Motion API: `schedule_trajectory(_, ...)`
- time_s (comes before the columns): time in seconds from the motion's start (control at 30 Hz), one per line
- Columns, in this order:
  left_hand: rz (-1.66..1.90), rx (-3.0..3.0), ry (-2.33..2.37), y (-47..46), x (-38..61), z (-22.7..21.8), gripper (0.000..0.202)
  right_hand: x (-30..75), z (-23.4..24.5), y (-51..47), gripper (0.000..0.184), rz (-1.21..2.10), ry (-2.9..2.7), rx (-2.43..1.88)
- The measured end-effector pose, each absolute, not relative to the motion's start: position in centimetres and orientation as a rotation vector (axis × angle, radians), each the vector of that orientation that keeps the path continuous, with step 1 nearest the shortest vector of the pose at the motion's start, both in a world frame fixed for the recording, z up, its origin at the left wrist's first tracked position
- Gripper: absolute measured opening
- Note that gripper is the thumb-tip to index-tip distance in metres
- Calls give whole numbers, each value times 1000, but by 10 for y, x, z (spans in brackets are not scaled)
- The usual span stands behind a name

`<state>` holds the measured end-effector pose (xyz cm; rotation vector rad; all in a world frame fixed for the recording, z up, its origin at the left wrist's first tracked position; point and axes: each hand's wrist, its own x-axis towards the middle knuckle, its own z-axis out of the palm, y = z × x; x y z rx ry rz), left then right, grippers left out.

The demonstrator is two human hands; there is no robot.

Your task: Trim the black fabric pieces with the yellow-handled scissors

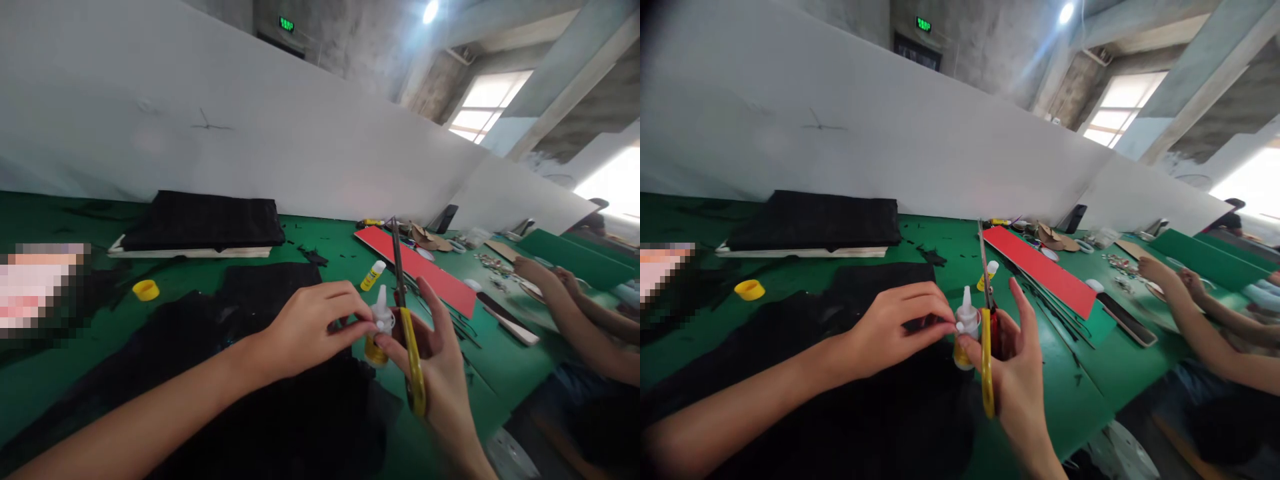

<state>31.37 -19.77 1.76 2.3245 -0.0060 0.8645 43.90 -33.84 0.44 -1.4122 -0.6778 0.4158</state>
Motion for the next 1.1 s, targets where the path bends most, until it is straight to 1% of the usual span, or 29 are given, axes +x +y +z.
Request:
schedule_trajectory(0.17,784,2243,33,-200,316,17,17,438,0,-335,99,416,-685,-1393)
schedule_trajectory(0.27,752,1970,211,-196,320,19,13,438,-5,-333,100,398,-683,-1390)
schedule_trajectory(0.37,682,1599,313,-187,323,21,17,436,-13,-333,96,371,-712,-1410)
schedule_trajectory(0.47,564,1431,262,-181,325,20,23,433,-21,-333,95,359,-725,-1392)
schedule_trajectory(0.67,433,1309,230,-182,325,16,25,427,-26,-333,97,395,-746,-1391)
schedule_trajectory(1.1,412,1327,228,-184,327,11,26,428,-28,-332,94,439,-774,-1389)
